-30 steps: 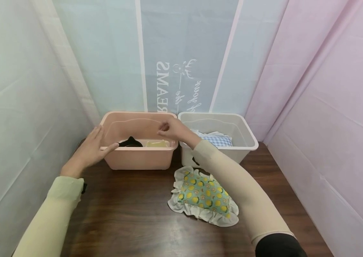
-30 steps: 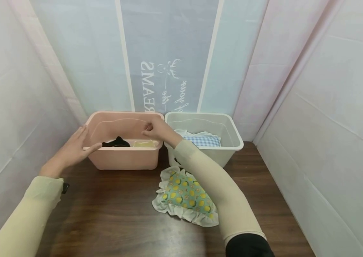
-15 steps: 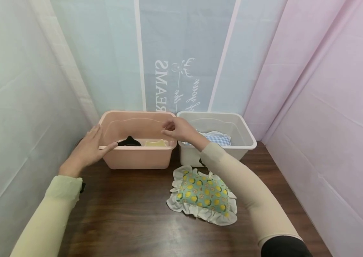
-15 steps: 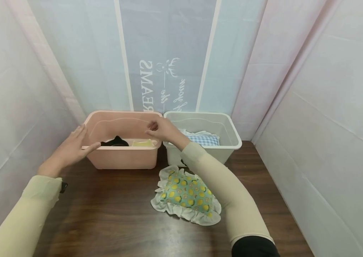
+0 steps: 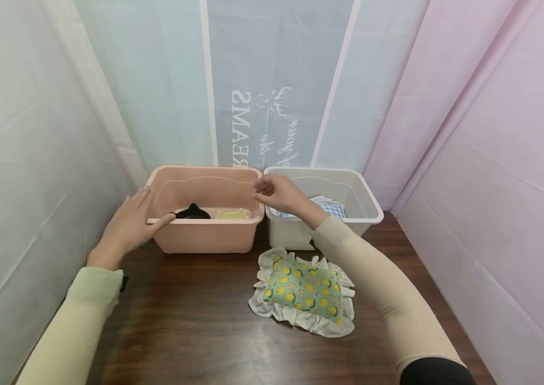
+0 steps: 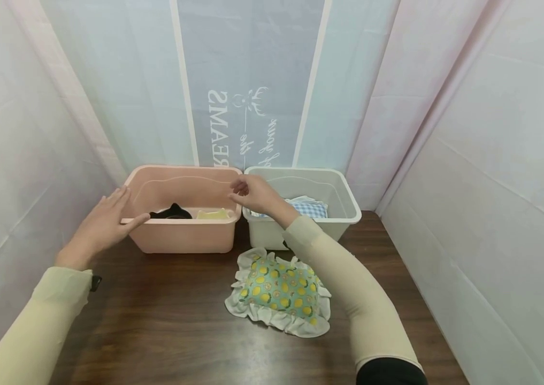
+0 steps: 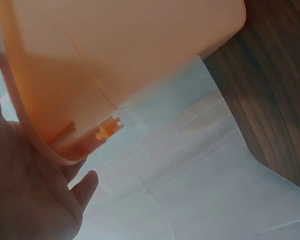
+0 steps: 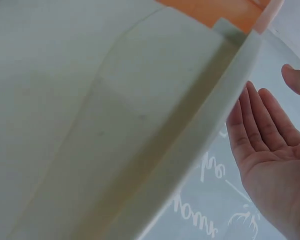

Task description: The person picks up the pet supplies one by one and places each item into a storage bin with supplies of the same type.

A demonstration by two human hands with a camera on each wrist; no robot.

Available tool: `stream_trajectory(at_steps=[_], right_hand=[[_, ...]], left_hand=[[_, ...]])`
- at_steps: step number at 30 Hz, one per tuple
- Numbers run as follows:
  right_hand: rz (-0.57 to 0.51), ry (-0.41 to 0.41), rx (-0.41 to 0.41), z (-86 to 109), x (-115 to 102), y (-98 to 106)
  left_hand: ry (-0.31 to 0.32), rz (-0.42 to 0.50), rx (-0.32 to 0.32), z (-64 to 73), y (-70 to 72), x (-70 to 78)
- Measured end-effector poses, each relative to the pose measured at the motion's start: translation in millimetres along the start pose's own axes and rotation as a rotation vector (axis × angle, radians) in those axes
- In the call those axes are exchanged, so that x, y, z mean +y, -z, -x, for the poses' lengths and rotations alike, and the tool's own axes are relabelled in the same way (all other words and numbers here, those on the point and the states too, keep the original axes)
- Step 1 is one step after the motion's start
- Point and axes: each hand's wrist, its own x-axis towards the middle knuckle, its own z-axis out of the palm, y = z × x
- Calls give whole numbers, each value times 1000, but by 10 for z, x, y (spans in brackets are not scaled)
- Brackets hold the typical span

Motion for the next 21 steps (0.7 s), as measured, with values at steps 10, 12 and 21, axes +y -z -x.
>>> stream_trajectory(at_steps=[10,12,21], right_hand=[[39,-35,12,146,116,91],[56,-52,16,167,150,103],[100,-89,18,255,288,169]], left_hand=[[-76,-37,48,81,3,148],[-93,-37,61,114,3,203],[-147,-16,103,236,15,447]])
